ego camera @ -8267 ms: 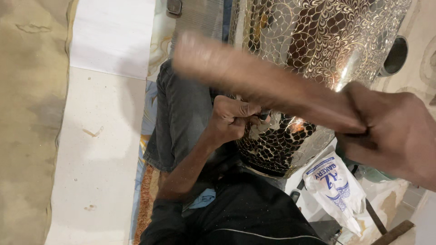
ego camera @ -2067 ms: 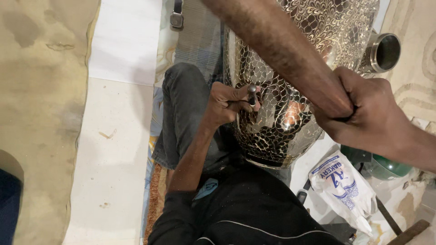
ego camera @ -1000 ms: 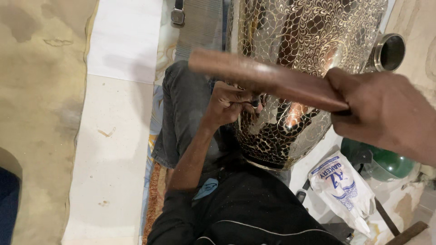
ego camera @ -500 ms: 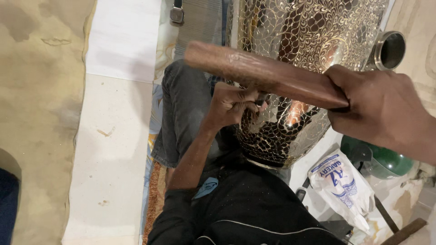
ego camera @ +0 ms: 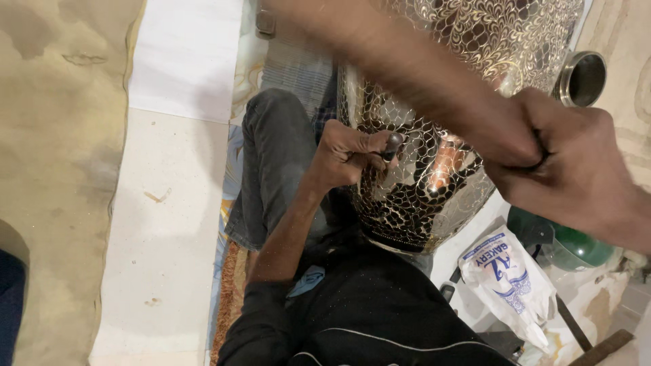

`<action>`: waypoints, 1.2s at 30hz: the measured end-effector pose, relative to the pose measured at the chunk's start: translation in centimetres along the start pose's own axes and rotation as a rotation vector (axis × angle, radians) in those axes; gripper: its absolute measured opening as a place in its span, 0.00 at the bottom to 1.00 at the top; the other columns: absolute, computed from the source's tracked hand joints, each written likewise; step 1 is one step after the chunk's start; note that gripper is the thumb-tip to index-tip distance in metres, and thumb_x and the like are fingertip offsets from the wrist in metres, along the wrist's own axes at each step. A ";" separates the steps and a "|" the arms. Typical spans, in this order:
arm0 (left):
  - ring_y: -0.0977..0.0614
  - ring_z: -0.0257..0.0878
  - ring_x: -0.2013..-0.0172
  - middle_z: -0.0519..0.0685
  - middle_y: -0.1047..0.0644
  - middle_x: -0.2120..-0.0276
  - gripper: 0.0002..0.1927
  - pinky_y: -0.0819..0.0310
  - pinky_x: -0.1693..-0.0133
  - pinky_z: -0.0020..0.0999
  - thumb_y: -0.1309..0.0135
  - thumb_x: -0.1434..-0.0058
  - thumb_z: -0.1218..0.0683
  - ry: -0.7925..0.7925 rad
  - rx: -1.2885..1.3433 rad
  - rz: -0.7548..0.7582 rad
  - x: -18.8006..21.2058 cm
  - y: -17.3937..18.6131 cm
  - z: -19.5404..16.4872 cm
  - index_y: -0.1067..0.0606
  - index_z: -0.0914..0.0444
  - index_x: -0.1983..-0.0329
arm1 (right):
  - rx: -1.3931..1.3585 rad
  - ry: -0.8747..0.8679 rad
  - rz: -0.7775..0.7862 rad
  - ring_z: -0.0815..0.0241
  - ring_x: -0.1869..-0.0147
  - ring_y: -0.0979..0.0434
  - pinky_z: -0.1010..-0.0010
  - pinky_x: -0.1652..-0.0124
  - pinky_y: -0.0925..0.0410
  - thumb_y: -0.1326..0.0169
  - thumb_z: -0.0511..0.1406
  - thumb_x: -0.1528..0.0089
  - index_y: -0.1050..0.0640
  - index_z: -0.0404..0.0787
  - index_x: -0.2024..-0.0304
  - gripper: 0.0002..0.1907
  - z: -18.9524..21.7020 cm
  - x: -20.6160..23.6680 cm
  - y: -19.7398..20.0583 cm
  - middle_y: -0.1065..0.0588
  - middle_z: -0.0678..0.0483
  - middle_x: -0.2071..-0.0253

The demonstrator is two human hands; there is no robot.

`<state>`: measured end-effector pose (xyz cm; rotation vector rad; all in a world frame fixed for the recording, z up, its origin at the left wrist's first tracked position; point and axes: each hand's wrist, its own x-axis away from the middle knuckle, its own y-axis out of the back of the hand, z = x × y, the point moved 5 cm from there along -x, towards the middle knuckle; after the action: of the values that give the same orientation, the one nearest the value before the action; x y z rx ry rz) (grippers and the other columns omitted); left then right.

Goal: The person sits on the floor with a large engraved brass vase held between the legs and repeatedly strikes a small punch held against the vase surface using a wooden mallet, working the decorative pattern across the metal. The person then rubs the vase surface by hand before resuming hammering.

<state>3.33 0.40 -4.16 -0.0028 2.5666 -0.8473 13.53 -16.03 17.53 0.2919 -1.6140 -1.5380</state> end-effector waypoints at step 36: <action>0.12 0.38 0.61 0.57 0.18 0.55 0.23 0.09 0.57 0.34 0.55 0.41 0.74 -0.023 0.056 0.045 -0.5 0.4 0.5 0.20 0.64 0.48 | 0.134 -0.035 0.096 0.61 0.79 0.27 0.69 0.76 0.32 0.42 0.38 0.43 0.29 0.38 0.60 0.14 1.9 0.7 -0.6 0.26 0.54 0.79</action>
<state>4.06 0.50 -4.47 0.0609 2.5110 -0.8964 11.55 -15.27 17.51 0.2578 -1.7366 -1.3726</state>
